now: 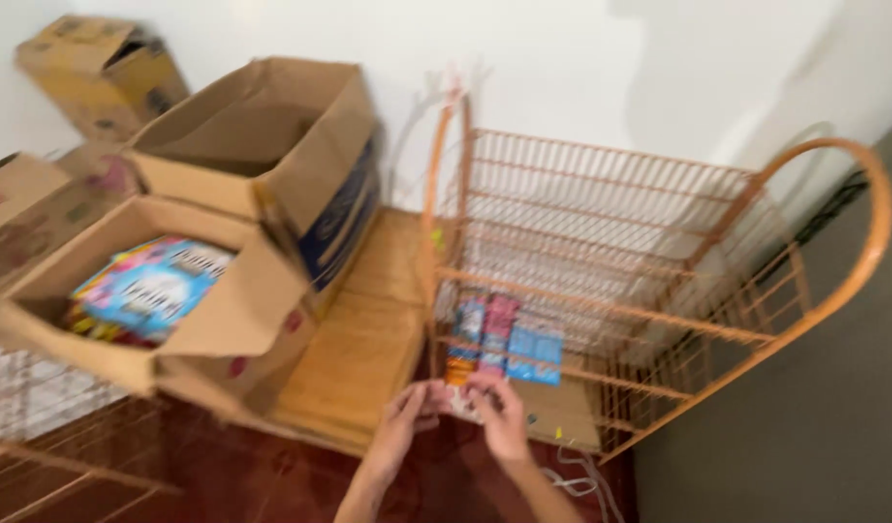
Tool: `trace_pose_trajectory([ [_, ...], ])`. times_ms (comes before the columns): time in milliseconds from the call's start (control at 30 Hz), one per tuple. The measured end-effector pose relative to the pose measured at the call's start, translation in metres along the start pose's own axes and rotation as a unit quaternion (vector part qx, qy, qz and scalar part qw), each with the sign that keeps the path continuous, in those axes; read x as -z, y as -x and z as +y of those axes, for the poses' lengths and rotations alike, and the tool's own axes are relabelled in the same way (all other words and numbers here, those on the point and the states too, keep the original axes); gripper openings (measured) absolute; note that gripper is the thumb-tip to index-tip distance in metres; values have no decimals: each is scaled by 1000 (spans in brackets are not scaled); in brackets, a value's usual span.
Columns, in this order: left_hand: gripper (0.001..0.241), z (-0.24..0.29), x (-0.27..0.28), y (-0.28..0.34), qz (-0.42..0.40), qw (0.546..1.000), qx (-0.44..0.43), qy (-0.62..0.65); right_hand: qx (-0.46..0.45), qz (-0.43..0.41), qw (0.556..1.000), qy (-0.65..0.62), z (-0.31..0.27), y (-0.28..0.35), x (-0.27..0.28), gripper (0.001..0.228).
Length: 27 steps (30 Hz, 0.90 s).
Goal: Take detergent packets from cardboard boxes and organize them onto a wire rack shelf.
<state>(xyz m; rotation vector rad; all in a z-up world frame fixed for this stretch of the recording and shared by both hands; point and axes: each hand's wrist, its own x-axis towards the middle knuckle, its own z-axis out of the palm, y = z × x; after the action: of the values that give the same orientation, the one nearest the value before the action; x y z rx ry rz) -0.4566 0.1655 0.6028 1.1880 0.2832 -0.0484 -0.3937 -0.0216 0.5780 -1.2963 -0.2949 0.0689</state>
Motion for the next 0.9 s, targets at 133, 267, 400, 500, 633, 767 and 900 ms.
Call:
trace_pose_trajectory([
  [133,46,62,70,66,-11,997,-54,-48,99,-11,994,51,-31,12,-82,16],
  [267,45,94,164,101,6,985,-129,-110,32,-39,998,-43,-27,9,-169,19],
  [400,42,157,220,150,34,981,-149,-122,86,-124,988,-43,-57,-3,-264,18],
  [500,37,189,261,168,23,968,-210,-135,73,-112,991,-22,-61,-7,-318,18],
  [633,28,230,296,168,85,943,-260,-190,165,-142,970,112,-89,-32,-375,18],
  [767,21,280,312,162,110,906,-317,-259,299,-170,892,295,-114,-54,-428,19],
  [900,17,316,341,132,124,860,-374,-324,310,-246,856,332,-106,-91,-476,28],
])
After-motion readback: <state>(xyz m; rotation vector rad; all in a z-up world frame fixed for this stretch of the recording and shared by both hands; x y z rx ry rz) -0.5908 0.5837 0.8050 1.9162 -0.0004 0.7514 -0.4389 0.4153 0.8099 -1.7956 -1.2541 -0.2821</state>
